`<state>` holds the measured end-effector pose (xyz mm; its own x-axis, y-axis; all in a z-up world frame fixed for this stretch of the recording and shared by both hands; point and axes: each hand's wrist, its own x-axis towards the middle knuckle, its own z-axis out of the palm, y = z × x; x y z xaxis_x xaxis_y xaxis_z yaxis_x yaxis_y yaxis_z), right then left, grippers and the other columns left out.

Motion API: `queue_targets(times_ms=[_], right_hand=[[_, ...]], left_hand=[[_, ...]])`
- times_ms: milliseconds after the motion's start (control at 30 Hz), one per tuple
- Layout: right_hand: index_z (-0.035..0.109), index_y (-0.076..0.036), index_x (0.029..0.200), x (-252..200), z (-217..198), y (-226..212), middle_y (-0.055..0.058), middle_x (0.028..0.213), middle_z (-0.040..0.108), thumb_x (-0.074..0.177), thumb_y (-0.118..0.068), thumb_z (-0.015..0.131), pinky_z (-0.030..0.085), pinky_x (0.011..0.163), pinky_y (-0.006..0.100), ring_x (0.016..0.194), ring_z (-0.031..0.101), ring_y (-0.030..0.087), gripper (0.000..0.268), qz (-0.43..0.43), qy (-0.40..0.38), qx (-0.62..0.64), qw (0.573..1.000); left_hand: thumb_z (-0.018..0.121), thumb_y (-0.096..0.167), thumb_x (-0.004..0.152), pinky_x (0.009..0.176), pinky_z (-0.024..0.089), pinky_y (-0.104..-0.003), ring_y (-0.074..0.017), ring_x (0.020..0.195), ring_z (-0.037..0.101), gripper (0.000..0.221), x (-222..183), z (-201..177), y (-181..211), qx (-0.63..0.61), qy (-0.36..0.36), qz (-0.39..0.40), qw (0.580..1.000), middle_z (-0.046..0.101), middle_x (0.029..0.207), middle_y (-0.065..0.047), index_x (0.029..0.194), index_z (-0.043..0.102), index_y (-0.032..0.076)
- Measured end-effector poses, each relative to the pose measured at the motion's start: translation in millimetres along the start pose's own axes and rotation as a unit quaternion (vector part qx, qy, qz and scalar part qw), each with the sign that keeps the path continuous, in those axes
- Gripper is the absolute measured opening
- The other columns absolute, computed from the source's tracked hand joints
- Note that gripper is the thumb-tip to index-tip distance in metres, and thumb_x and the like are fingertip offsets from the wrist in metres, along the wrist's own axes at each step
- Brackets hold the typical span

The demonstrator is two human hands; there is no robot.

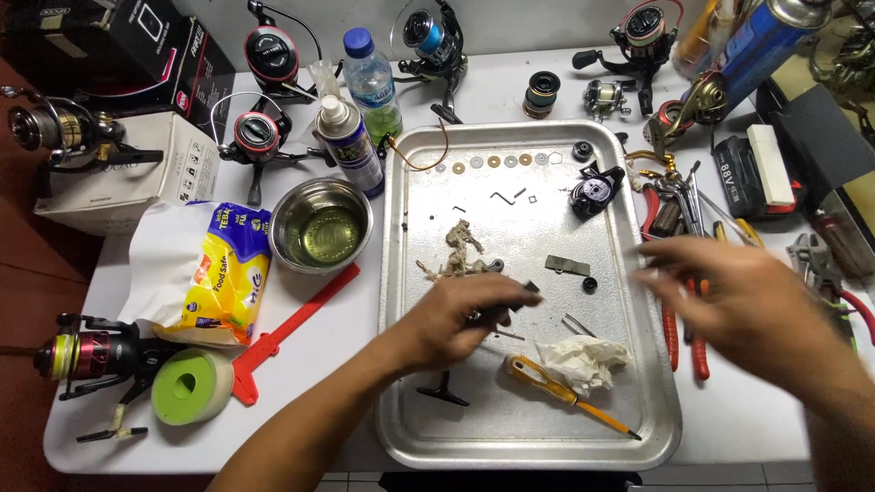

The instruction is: Disassembling, cleaning, and repairing internal components of a fishing reel on a workbench.

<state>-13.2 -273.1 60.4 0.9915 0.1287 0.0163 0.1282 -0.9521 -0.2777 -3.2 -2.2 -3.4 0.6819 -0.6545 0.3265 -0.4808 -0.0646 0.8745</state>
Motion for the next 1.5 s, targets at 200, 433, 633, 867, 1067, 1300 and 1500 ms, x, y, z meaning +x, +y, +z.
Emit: queue_targets(times_ms=[200,433,633,867,1067,1300,1500], right_hand=[[0.068,-0.017,0.096,38,16,-58,0.000,0.082,0.077,0.078,-0.024,0.061,0.054,0.063,0.032,0.071,0.073,0.017,0.021,-0.126,-0.202,0.178,0.955],[0.069,-0.013,0.088,66,11,-75,0.004,0.076,0.078,0.079,-0.019,0.060,0.054,0.062,0.037,0.068,0.072,0.025,0.014,-0.155,-0.252,0.166,0.941],[0.067,-0.012,0.098,118,26,-52,0.011,0.078,0.070,0.084,-0.025,0.063,0.049,0.071,0.044,0.080,0.066,0.033,0.020,-0.102,-0.078,0.122,0.984],[0.068,-0.018,0.094,215,89,-16,0.001,0.080,0.069,0.080,-0.024,0.066,0.049,0.074,0.042,0.086,0.065,0.029,0.015,-0.117,0.002,0.046,0.992],[0.070,-0.024,0.091,233,107,-20,-0.003,0.078,0.069,0.078,-0.024,0.066,0.052,0.069,0.036,0.078,0.068,0.023,0.013,-0.094,-0.014,-0.033,0.995],[0.070,-0.010,0.091,217,100,-22,0.015,0.077,0.068,0.079,-0.021,0.068,0.054,0.063,0.045,0.074,0.067,0.037,0.016,-0.101,0.030,-0.065,0.992],[0.068,-0.008,0.098,144,53,-63,0.017,0.084,0.069,0.083,-0.025,0.061,0.050,0.073,0.049,0.081,0.064,0.037,0.024,-0.108,-0.126,0.151,0.974]], left_hand=[[0.046,-0.011,0.080,0.074,0.052,-0.034,-0.0262,0.087,0.064,0.038,-2,2,1,0.016,-0.007,0.034,0.999,0.063,0.106,-0.014,0.112,0.057,0.006],[0.047,-0.009,0.087,0.062,0.055,-0.035,-0.0254,0.072,0.065,0.027,-2,-6,-10,0.020,0.046,0.036,0.998,0.065,0.097,-0.016,0.107,0.060,0.004],[0.052,-0.010,0.083,0.064,0.059,-0.035,-0.0255,0.076,0.066,0.037,-2,-12,-21,-0.012,0.147,-0.030,0.989,0.057,0.106,-0.017,0.117,0.054,0.004],[0.054,-0.009,0.082,0.066,0.060,-0.036,-0.0279,0.078,0.067,0.037,-1,-11,-21,-0.063,0.203,-0.066,0.975,0.052,0.103,-0.017,0.118,0.052,-0.001],[0.054,-0.008,0.083,0.069,0.060,-0.038,-0.0297,0.081,0.066,0.032,0,-13,-22,-0.074,0.213,-0.080,0.971,0.055,0.097,-0.019,0.114,0.053,-0.003],[0.049,-0.008,0.083,0.071,0.060,-0.038,-0.0294,0.083,0.066,0.035,0,-13,-25,-0.137,0.234,-0.092,0.958,0.055,0.105,-0.022,0.118,0.049,-0.003],[0.046,-0.010,0.086,0.074,0.059,-0.038,-0.0298,0.087,0.064,0.046,0,-12,-6,-0.116,0.197,-0.038,0.973,0.034,0.135,-0.024,0.130,0.035,0.001]])
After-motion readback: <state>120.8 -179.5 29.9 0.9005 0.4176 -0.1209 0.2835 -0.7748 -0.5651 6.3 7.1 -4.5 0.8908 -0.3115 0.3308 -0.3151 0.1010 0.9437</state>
